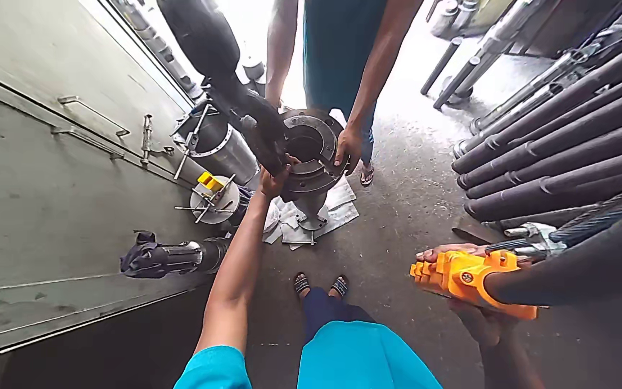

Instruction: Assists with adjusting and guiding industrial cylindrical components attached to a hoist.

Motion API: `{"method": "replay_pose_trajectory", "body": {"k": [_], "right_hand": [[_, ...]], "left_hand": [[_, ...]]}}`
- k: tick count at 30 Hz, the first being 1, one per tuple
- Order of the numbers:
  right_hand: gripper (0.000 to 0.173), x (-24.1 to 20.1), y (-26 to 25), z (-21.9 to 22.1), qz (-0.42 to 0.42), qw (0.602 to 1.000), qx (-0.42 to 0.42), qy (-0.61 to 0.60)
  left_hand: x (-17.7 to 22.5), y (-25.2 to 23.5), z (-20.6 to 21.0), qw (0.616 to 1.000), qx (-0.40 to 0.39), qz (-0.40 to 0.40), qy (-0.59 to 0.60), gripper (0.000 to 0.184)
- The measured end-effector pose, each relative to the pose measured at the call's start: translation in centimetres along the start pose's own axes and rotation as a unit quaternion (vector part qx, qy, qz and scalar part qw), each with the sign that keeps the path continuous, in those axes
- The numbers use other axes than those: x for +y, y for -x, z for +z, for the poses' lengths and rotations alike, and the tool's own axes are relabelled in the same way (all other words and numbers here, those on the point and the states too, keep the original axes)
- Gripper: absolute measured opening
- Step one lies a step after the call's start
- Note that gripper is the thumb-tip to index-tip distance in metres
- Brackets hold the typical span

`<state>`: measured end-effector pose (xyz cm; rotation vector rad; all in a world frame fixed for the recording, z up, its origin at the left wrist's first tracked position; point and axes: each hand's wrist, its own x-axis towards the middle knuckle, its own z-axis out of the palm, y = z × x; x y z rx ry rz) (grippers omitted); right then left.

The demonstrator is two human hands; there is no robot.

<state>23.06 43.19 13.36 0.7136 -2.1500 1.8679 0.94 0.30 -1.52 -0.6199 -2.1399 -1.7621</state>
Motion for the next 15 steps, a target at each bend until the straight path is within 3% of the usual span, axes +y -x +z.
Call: {"method": "replay_pose_trajectory", "body": {"k": [9,15], "right_hand": [[0.069,-0.26,0.22,-0.04,0.008,1.000,0.004,0.013],[0.072,-0.12,0.06,-0.01,0.005,1.000,0.007,0.017]], "left_hand": [[0.48,-0.26,-0.20,0.999,-0.022,-0.020,0.034,0.044],[0.68,-0.43,-0.58,0.998,-0.055,0.013,-0.032,0.044]]}}
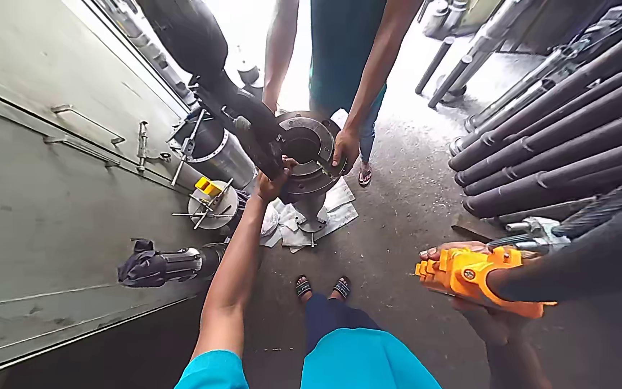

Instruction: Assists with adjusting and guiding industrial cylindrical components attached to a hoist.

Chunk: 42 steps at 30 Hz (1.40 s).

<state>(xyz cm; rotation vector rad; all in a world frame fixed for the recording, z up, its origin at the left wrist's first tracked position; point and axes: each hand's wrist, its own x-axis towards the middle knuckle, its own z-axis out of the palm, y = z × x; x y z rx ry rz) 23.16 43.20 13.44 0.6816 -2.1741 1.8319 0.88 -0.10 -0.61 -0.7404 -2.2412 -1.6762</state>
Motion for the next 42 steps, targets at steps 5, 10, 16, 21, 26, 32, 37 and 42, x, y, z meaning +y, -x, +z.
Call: {"method": "replay_pose_trajectory", "body": {"k": [5,10,16,21,26,32,37,42], "right_hand": [[0.068,0.0,0.0,0.3,-0.015,1.000,0.005,0.025],[0.066,0.3,-0.6,1.4,-0.011,0.999,0.018,0.025],[0.066,0.6,-1.3,2.9,-0.019,1.000,0.014,0.013],[0.060,0.6,-1.7,4.5,-0.032,0.999,0.020,0.012],[0.062,0.3,-1.7,4.6,-0.044,0.998,0.014,0.032],[0.062,0.4,-1.0,4.0,-0.047,0.998,0.014,0.049],[0.061,0.4,-0.9,4.0,-0.027,0.999,0.019,0.039],[0.064,0.7,-0.2,3.5,-0.037,0.997,0.035,0.057]], "left_hand": [[0.4,0.1,-1.0,0.994,-0.075,0.008,-0.080,0.036],[1.1,1.5,0.2,0.999,0.016,-0.033,-0.038,0.033],[3.6,2.1,4.7,0.947,0.296,-0.084,0.090,0.021],[4.2,1.6,7.4,0.899,0.431,-0.069,0.042,0.019],[2.8,2.5,6.6,0.917,0.379,-0.038,-0.123,0.025],[2.9,1.9,6.9,0.922,0.385,-0.017,-0.024,0.027],[2.2,1.6,6.8,0.922,0.387,0.001,-0.017,0.025],[2.2,1.3,6.7,0.924,0.381,0.013,-0.033,0.027]]}}
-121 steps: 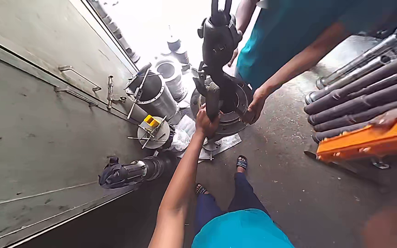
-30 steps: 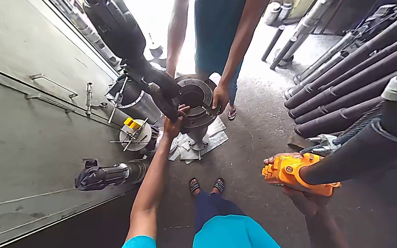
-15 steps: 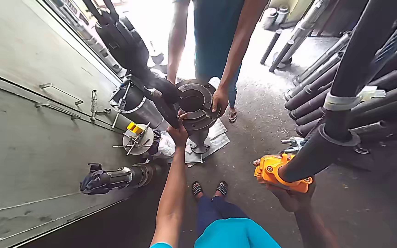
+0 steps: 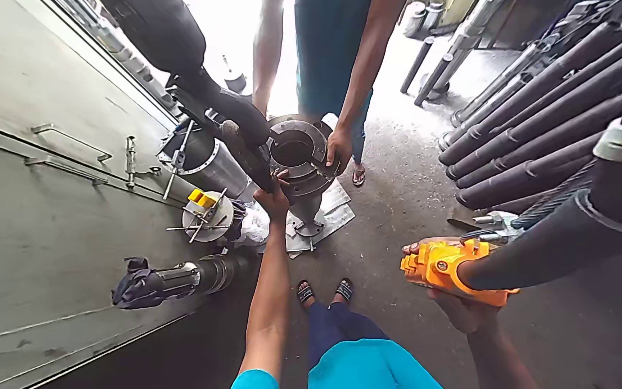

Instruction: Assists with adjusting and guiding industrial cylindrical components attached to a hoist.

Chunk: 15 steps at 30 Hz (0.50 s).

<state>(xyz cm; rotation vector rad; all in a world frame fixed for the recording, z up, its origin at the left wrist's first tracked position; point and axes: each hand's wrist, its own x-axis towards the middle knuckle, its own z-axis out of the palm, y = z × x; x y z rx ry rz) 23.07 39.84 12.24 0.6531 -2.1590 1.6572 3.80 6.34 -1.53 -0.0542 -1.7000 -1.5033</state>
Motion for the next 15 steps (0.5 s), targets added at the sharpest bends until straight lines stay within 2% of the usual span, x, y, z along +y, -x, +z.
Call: {"method": "replay_pose_trajectory", "body": {"k": [15], "right_hand": [[0.058,0.4,-0.7,-0.1,0.002,1.000,-0.008,-0.027]], "left_hand": [[0.0,-2.0,1.6,0.998,-0.018,-0.050,0.030,0.037]]}}
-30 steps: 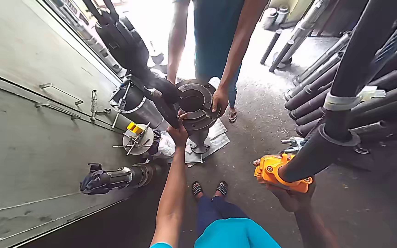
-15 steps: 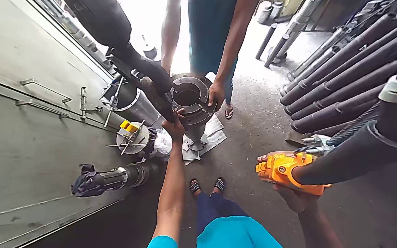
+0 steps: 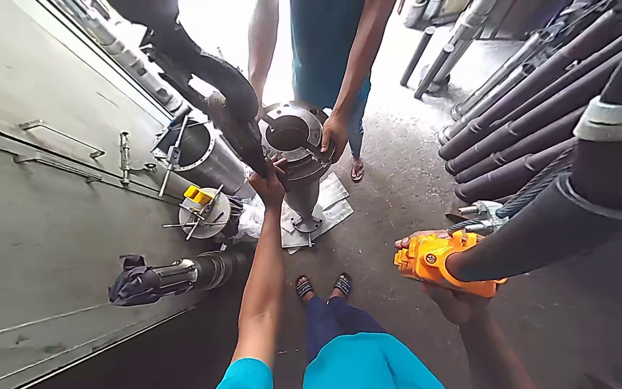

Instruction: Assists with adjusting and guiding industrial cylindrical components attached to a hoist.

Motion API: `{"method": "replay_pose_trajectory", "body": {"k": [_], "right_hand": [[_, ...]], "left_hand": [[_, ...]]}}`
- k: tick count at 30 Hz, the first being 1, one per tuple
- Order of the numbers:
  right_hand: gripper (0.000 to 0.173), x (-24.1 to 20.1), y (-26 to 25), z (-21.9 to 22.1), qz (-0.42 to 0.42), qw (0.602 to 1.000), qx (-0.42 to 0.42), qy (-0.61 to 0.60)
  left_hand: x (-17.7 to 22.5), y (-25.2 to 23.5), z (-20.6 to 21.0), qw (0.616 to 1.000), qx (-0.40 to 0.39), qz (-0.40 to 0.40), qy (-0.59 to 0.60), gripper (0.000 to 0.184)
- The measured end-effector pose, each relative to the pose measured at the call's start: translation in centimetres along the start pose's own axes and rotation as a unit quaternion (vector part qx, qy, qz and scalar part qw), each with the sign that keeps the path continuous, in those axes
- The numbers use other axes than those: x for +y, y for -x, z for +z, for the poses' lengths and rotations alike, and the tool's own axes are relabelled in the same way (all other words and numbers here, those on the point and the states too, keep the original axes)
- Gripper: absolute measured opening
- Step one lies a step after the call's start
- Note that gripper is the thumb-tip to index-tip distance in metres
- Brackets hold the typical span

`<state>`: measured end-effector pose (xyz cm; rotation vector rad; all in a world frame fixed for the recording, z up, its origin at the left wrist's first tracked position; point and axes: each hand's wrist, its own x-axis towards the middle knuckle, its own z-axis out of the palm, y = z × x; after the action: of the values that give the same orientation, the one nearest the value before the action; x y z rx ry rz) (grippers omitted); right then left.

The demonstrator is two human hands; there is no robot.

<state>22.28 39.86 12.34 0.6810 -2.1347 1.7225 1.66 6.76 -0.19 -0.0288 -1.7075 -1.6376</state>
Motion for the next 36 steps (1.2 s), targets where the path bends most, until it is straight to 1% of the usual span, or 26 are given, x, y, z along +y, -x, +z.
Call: {"method": "replay_pose_trajectory", "body": {"k": [3,7,10,13,15,17,23,27,33,36], "right_hand": [[0.062,0.3,0.0,-0.5,-0.008,1.000,0.016,0.015],[0.064,0.9,-0.2,-1.2,-0.003,1.000,0.021,0.022],[0.063,1.7,0.2,-1.9,-0.002,0.999,0.017,0.039],[0.060,1.3,-0.5,-1.9,-0.002,1.000,0.016,0.017],[0.059,1.1,-0.9,-1.9,-0.017,1.000,0.020,0.011],[0.058,0.8,-1.3,-2.2,-0.033,0.999,0.024,0.030],[0.057,0.5,-1.3,-3.7,-0.045,0.999,0.015,0.017],[0.060,0.1,-1.6,-4.2,-0.052,0.998,0.017,0.027],[0.062,-0.7,-1.8,-4.8,-0.063,0.998,0.016,-0.014],[0.064,-0.8,-1.9,-5.1,-0.061,0.998,0.019,-0.005]], "left_hand": [[0.0,-0.4,0.6,1.000,0.010,-0.010,0.008,0.033],[-1.1,-0.4,0.9,1.000,0.009,0.000,0.015,0.028],[-1.0,-0.5,1.3,0.999,-0.001,0.016,0.039,0.024],[-1.0,-0.5,1.8,0.999,-0.002,0.015,0.039,0.023],[-0.9,-0.6,2.1,0.999,0.004,0.006,0.032,0.025],[-1.0,-0.6,2.3,0.999,0.001,0.012,0.035,0.028],[-0.5,-0.4,3.1,0.999,-0.018,0.000,0.031,0.034],[-0.2,-0.2,3.9,0.999,-0.015,-0.011,0.041,0.030],[-0.5,-0.2,4.9,0.999,-0.030,-0.023,0.026,0.036],[-0.6,-0.4,5.6,0.999,-0.041,-0.027,0.022,0.035]]}}
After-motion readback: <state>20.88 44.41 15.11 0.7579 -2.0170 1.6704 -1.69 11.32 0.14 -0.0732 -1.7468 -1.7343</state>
